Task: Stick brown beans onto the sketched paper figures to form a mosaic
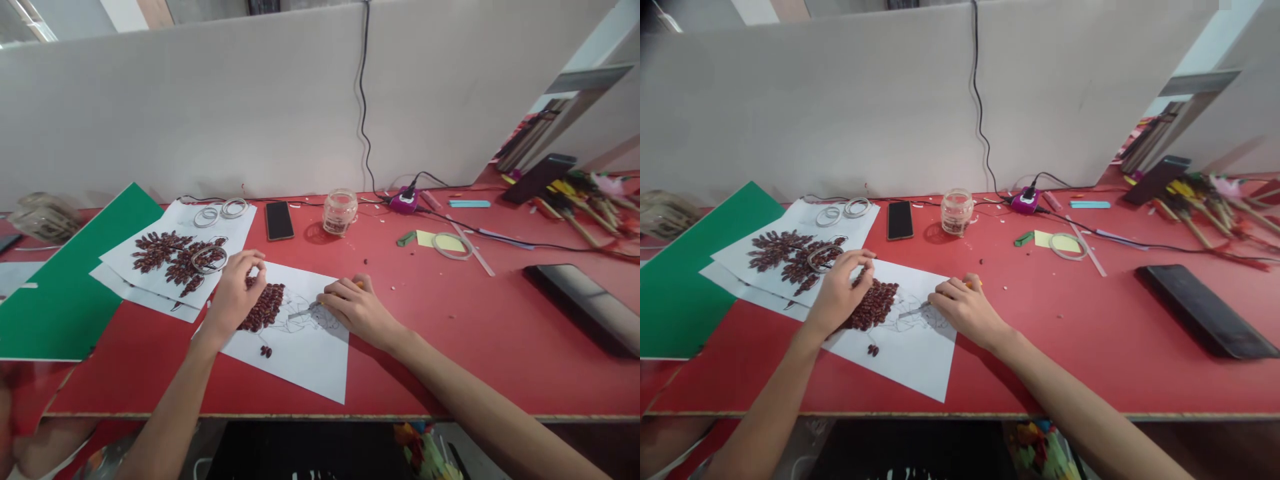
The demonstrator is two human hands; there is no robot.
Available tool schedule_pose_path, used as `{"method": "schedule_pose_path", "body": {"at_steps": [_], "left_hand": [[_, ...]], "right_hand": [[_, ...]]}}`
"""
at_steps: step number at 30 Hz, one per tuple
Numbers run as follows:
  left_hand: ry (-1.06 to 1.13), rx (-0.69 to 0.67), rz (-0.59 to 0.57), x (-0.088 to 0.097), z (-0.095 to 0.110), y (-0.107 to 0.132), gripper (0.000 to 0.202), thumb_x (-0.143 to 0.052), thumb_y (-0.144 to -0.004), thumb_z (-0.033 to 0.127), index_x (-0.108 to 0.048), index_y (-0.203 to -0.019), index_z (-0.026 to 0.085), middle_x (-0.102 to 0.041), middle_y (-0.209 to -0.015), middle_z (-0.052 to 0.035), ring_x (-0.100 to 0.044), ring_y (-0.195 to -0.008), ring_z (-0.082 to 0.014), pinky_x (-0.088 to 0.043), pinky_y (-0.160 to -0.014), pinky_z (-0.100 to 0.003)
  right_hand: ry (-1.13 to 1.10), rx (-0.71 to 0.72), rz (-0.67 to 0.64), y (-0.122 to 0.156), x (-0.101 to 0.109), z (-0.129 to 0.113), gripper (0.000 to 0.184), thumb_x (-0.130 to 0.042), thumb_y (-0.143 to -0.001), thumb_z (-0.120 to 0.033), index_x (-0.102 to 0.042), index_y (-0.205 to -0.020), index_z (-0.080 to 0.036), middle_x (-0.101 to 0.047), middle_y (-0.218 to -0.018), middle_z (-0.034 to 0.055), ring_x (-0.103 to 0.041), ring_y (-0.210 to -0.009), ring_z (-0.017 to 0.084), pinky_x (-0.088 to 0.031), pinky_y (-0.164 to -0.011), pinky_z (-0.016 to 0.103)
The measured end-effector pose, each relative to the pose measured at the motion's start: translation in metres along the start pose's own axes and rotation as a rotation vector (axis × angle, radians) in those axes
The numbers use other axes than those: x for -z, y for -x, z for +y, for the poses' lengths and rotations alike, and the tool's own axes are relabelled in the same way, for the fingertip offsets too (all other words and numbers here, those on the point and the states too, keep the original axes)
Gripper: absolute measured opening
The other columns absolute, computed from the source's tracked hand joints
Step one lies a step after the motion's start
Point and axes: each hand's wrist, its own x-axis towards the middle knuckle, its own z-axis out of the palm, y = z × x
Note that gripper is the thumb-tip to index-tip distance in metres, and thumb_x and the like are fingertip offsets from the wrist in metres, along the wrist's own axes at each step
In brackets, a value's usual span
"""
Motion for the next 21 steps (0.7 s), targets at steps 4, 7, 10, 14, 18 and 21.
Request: {"method": "schedule_pose_path", "body": {"at_steps": [4, 7, 10, 14, 18, 21], "left_hand": [[0.026, 0.026, -0.284, 0.017, 0.005, 0.023, 0.018, -0.053, -0.103, 0.032, -0.062, -0.119, 0.028, -0.065, -0.130, -0.0028, -0.061, -0.122, -0.0229, -0.050, -0.106, -0.038], [-0.067, -0.071, -0.406, -0.001, 0.007, 0.022, 0.025, -0.060, -0.100, 0.031, -0.066, -0.124, 0.028, -0.065, -0.134, -0.0037, -0.060, -0.124, -0.0260, -0.048, -0.107, -0.042], [-0.141, -0.115, -0.301, -0.023, 0.009, 0.003, 0.017, -0.056, -0.100, 0.024, -0.072, -0.100, 0.024, -0.069, -0.125, -0.0057, -0.062, -0.117, -0.0270, -0.049, -0.106, -0.045], [-0.092, -0.052, 0.027, -0.008, 0.007, -0.015, 0.019, -0.054, -0.101, 0.029, -0.072, -0.099, 0.023, -0.073, -0.111, -0.0058, -0.067, -0.107, -0.0243, -0.051, -0.104, -0.041], [-0.066, 0.123, -0.043, 0.058, -0.008, 0.039, 0.024, -0.056, -0.099, 0.041, -0.076, -0.108, 0.030, -0.077, -0.117, -0.0019, -0.072, -0.108, -0.0248, -0.058, -0.099, -0.038], [-0.062, 0.190, -0.315, 0.110, -0.024, 0.129, 0.027, -0.054, -0.096, 0.041, -0.081, -0.094, 0.039, -0.080, -0.109, 0.0033, -0.076, -0.101, -0.0245, -0.064, -0.092, -0.038]], "right_hand": [[-0.012, 0.008, 0.007, 0.000, 0.000, 0.000, 0.026, -0.044, -0.110, -0.018, -0.068, -0.109, -0.024, -0.075, -0.101, 0.0044, -0.062, -0.092, 0.017, -0.028, -0.088, 0.038], [-0.009, 0.002, 0.004, -0.001, 0.001, -0.001, 0.025, -0.043, -0.110, -0.017, -0.068, -0.110, -0.023, -0.074, -0.100, 0.0041, -0.062, -0.092, 0.016, -0.028, -0.089, 0.038], [0.005, 0.006, -0.006, -0.001, 0.002, -0.002, 0.024, -0.044, -0.110, -0.017, -0.068, -0.109, -0.023, -0.074, -0.101, 0.0038, -0.062, -0.092, 0.016, -0.028, -0.088, 0.038], [0.020, 0.018, -0.013, 0.000, 0.002, -0.002, 0.024, -0.044, -0.109, -0.016, -0.068, -0.111, -0.023, -0.074, -0.101, 0.0044, -0.063, -0.094, 0.017, -0.029, -0.088, 0.038], [0.013, 0.013, -0.009, 0.000, 0.002, -0.001, 0.024, -0.044, -0.109, -0.016, -0.067, -0.109, -0.023, -0.073, -0.100, 0.0046, -0.063, -0.092, 0.017, -0.029, -0.086, 0.038], [0.007, 0.018, 0.006, 0.000, 0.002, -0.001, 0.025, -0.043, -0.110, -0.016, -0.067, -0.108, -0.023, -0.073, -0.099, 0.0046, -0.062, -0.092, 0.017, -0.029, -0.086, 0.038]]}}
